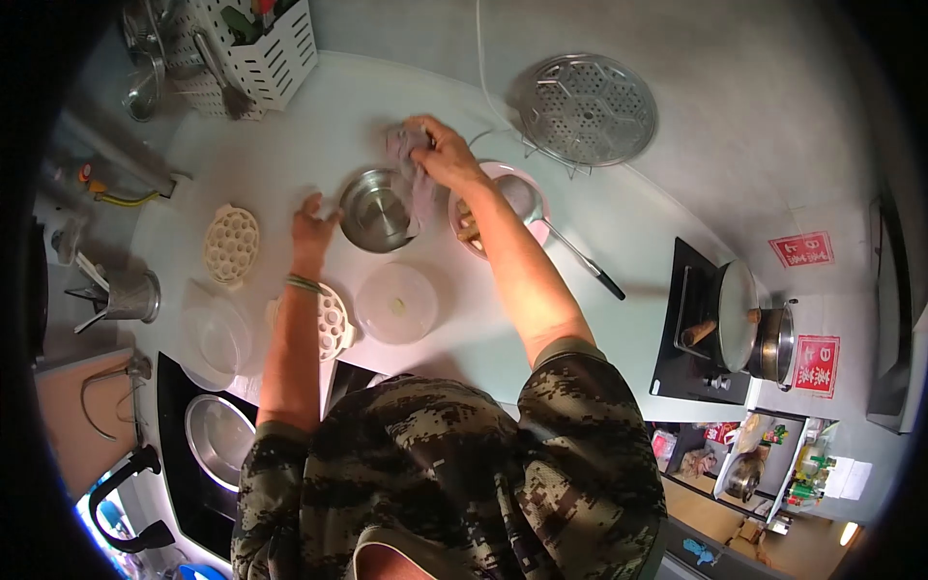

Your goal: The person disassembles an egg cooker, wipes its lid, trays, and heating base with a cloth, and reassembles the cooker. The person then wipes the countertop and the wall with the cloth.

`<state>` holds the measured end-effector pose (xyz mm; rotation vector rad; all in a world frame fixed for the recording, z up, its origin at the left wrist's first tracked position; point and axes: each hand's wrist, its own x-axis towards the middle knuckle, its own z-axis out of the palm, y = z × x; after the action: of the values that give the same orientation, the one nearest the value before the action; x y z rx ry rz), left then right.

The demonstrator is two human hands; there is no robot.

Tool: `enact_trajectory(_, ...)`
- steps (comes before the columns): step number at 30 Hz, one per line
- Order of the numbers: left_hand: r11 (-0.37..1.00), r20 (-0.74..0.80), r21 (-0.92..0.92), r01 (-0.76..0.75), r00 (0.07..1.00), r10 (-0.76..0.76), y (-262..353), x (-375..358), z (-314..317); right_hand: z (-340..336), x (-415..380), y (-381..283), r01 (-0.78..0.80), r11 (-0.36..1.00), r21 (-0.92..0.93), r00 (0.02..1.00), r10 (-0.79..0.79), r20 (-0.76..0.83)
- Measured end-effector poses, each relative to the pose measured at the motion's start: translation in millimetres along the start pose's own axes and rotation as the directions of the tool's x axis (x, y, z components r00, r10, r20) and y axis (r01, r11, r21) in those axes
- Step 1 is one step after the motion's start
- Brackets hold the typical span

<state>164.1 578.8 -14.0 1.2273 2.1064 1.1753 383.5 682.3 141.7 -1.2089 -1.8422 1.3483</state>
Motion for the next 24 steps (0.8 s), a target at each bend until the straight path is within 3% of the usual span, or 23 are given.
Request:
enact_trajectory(2, 0.992, 0.029, -0.109, 0.058, 0.998, -0.055, 20.5, 14.2, -11.8, -1.5, 1.8, -13.5, 0.103, 0.988, 0.116, 0.99, -0.091, -0.106)
enact_trajectory(6, 0.969, 0.188, 0.217, -0.115, 0.979, 0.075, 41.5, 23.7, -8.4, 26.2, 15.9, 13.1, 0.263, 0.957, 0.12, 0.942, -0.228, -0.246)
enact_trajectory(8, 0.939, 0.238, 0.271, -0.212, 0.96, 0.147, 33.0, 28.0, 1.1, 43.8, -3.4, 16.9, 0.256, 0.931, -0.26, 0.958, -0.28, -0.061)
enact_trajectory(9, 0.935, 0.294, 0.304, -0.185, 0.951, 0.093, 39.9, 28.3, -1.2, 54.3, -8.1, 30.2, 0.314, 0.857, -0.408, 0.946, -0.318, 0.062)
enact_trajectory(10, 0.928, 0.345, 0.337, -0.159, 0.938, 0.036, 47.2, 29.7, -4.0, 62.3, -11.9, 47.5, 0.381, 0.755, -0.534, 0.924, -0.332, 0.189)
enact_trajectory(13, 0.931, 0.385, 0.358, -0.071, 0.92, -0.078, 54.9, 31.0, -6.7, 72.3, -23.2, 74.7, 0.479, 0.382, -0.791, 0.821, -0.515, 0.248)
enact_trajectory(16, 0.925, 0.309, 0.379, -0.016, 0.945, -0.111, 65.8, 22.9, -10.0, 84.3, -32.5, 65.1, 0.286, 0.481, -0.829, 0.938, -0.316, 0.14)
enact_trajectory(19, 0.905, 0.232, 0.424, -0.027, 0.97, -0.08, 63.7, 21.8, -4.5, 98.8, -47.0, 63.0, 0.337, 0.749, -0.57, 0.938, -0.212, 0.276)
enact_trajectory(22, 0.902, 0.207, 0.426, -0.062, 0.978, -0.031, 64.1, 21.6, -2.5, 107.5, -51.7, 59.2, 0.379, 0.842, -0.383, 0.917, -0.288, 0.275)
enact_trajectory(23, 0.902, 0.211, 0.425, -0.075, 0.977, -0.018, 63.8, 18.9, -4.0, 101.5, -47.0, 64.2, 0.442, 0.769, -0.462, 0.885, -0.292, 0.362)
enact_trajectory(24, 0.9, 0.211, 0.431, -0.065, 0.977, -0.031, 66.4, 16.1, -6.8, 91.4, -47.0, 58.6, 0.408, 0.67, -0.62, 0.896, -0.166, 0.411)
